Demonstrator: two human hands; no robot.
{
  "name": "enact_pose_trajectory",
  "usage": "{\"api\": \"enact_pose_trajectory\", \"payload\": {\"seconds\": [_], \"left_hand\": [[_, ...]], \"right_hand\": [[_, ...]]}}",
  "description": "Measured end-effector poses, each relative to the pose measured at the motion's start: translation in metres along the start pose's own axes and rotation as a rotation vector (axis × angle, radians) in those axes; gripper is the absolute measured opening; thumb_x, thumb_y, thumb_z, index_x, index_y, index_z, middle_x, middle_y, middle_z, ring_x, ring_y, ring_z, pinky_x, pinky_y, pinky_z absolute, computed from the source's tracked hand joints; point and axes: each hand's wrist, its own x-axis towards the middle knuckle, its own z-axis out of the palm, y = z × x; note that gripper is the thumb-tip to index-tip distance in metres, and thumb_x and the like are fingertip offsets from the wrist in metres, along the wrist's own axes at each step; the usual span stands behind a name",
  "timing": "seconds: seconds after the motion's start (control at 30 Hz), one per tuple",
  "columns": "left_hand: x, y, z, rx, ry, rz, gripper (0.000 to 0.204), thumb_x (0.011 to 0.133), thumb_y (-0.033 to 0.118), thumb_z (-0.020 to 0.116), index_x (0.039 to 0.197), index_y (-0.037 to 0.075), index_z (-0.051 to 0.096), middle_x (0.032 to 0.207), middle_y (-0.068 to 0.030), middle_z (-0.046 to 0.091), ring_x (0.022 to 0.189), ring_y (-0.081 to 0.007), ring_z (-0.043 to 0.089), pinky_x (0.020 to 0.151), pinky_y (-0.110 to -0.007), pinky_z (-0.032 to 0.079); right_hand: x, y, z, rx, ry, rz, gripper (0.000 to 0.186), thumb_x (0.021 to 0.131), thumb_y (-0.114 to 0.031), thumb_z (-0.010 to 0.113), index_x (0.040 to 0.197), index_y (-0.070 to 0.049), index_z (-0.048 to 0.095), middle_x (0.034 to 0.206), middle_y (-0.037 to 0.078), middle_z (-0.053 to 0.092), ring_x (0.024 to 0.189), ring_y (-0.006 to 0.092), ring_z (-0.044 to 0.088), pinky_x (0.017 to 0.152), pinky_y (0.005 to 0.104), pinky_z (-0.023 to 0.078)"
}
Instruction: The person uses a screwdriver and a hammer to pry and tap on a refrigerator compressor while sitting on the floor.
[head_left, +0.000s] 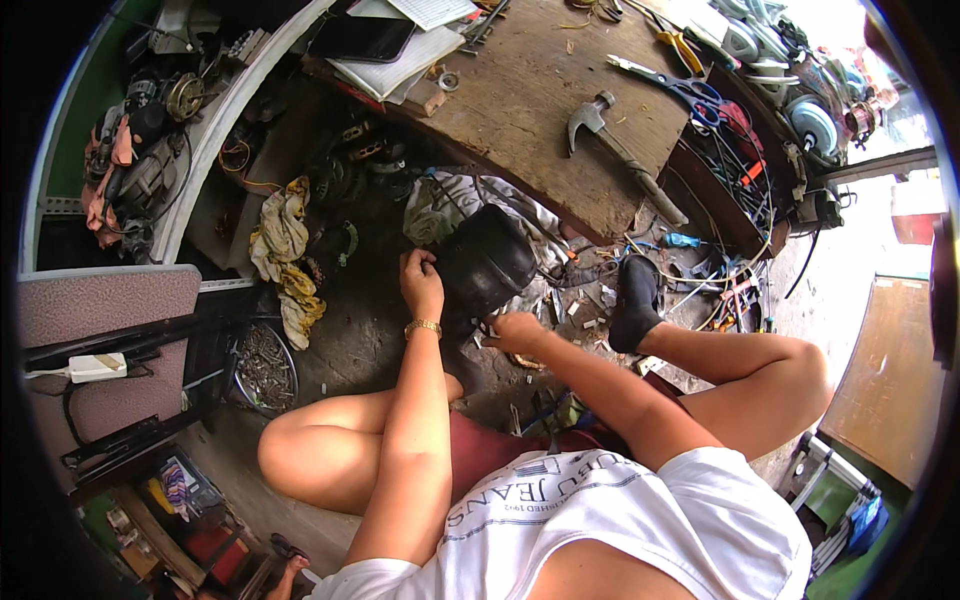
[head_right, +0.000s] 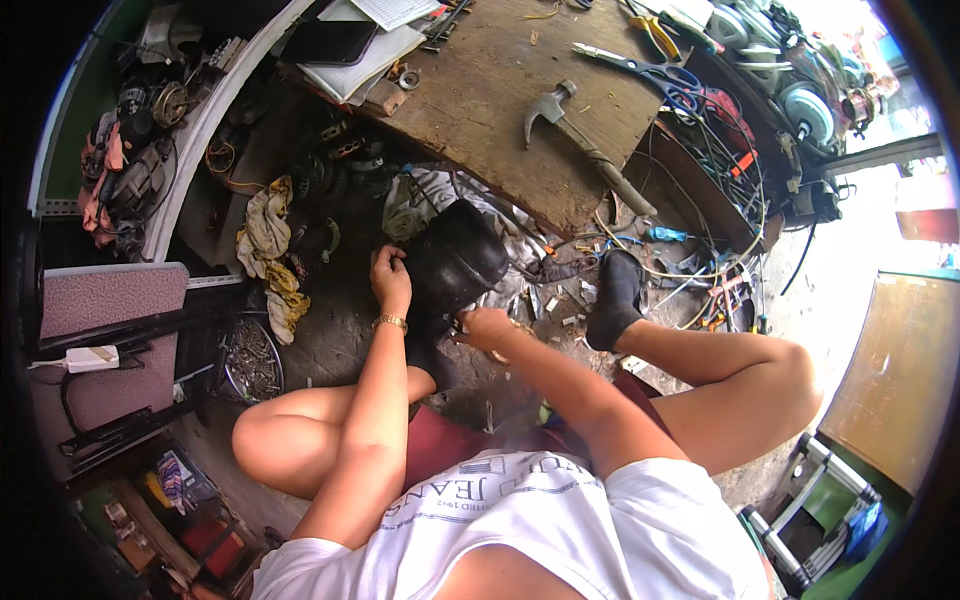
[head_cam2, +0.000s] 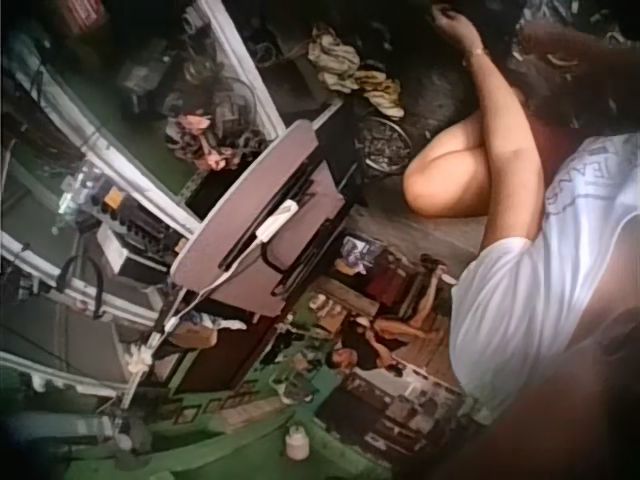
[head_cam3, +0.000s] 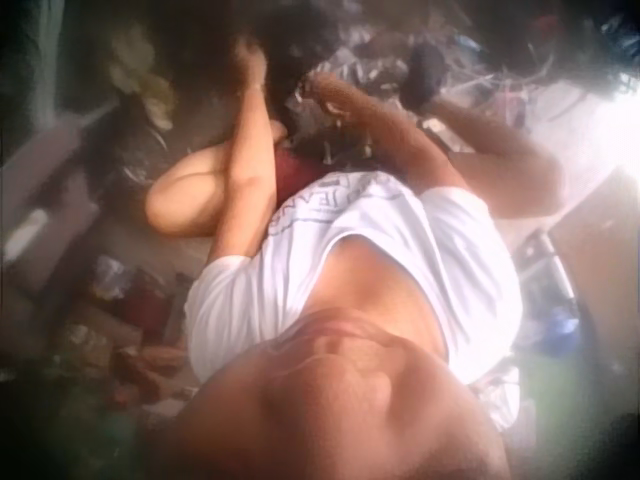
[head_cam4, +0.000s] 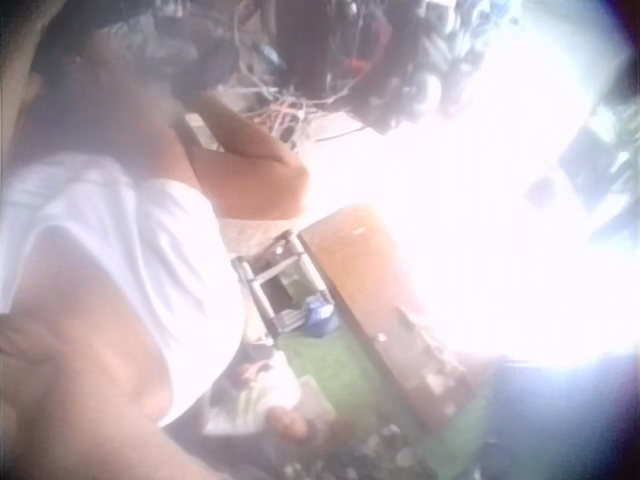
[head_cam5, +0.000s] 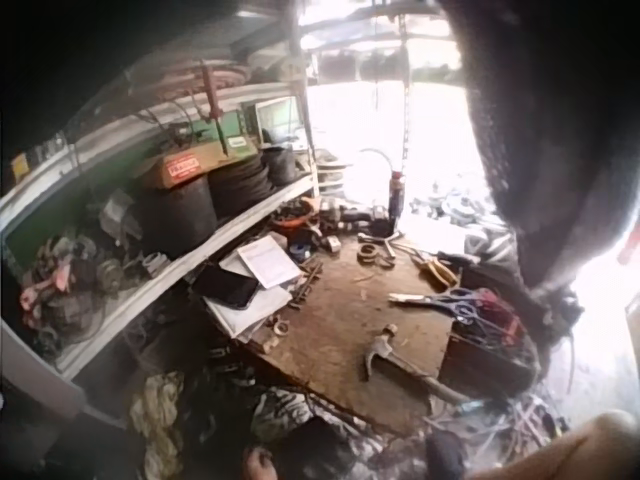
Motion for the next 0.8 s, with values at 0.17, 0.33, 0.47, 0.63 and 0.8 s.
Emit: {"api": "enact_pose_trajectory", "payload": {"seconds": [0.17,0.33,0.47,0.63,0.8], "left_hand": [[0.01,-0.018,0.004,0.047,-0.019,-0.006,0.026,0.083,0.0,0.048,0.108,0.004,0.054,0.108,-0.0162,0.058,0.103,-0.0355,0.054,0.087,-0.04,0.043],[0.006,-0.005,0.015,0.007,0.103,-0.023,0.034,0.084,0.004,0.048,0.118,0.005,0.05,0.116,-0.0191,0.055,0.109,-0.0377,0.051,0.09,-0.043,0.042],[0.012,-0.003,0.005,0.068,-0.072,-0.063,0.033,0.083,0.008,0.051,0.116,0.005,0.051,0.116,-0.0185,0.054,0.108,-0.0376,0.052,0.091,-0.042,0.042],[0.019,-0.005,-0.017,0.583,-0.227,0.085,0.033,0.082,0.015,0.055,0.113,0.006,0.053,0.124,-0.0156,0.048,0.112,-0.0383,0.048,0.093,-0.049,0.041],[0.002,0.013,-0.021,0.646,-0.365,0.149,0.041,0.08,0.018,0.057,0.119,0.006,0.051,0.136,-0.0111,0.036,0.125,-0.0356,0.036,0.098,-0.054,0.035]], "right_hand": [[-0.023,0.09,-0.028,-0.213,0.452,0.35,0.034,0.075,-0.014,0.057,0.109,-0.01,0.059,0.124,0.011,0.052,0.113,0.0314,0.048,0.083,0.0428,0.046],[-0.018,0.158,0.01,-0.607,0.57,0.401,0.041,0.088,-0.02,0.044,0.128,-0.012,0.047,0.127,0.013,0.046,0.122,0.0336,0.04,0.096,0.0654,0.028],[0.007,0.163,0.017,-0.648,0.621,0.398,0.024,0.087,-0.02,0.045,0.104,-0.01,0.059,0.103,0.009,0.056,0.101,0.0287,0.051,0.094,0.0669,0.03],[0.0,0.152,0.004,-0.484,0.53,0.385,0.026,0.081,-0.016,0.054,0.106,-0.008,0.052,0.1,0.009,0.058,0.1,0.0275,0.054,0.097,0.0598,0.03],[-0.069,0.146,-0.031,-0.249,0.621,0.312,0.043,0.063,-0.016,0.067,0.1,-0.006,0.046,0.097,0.014,0.059,0.095,0.0308,0.055,0.084,0.0474,0.035]]}}
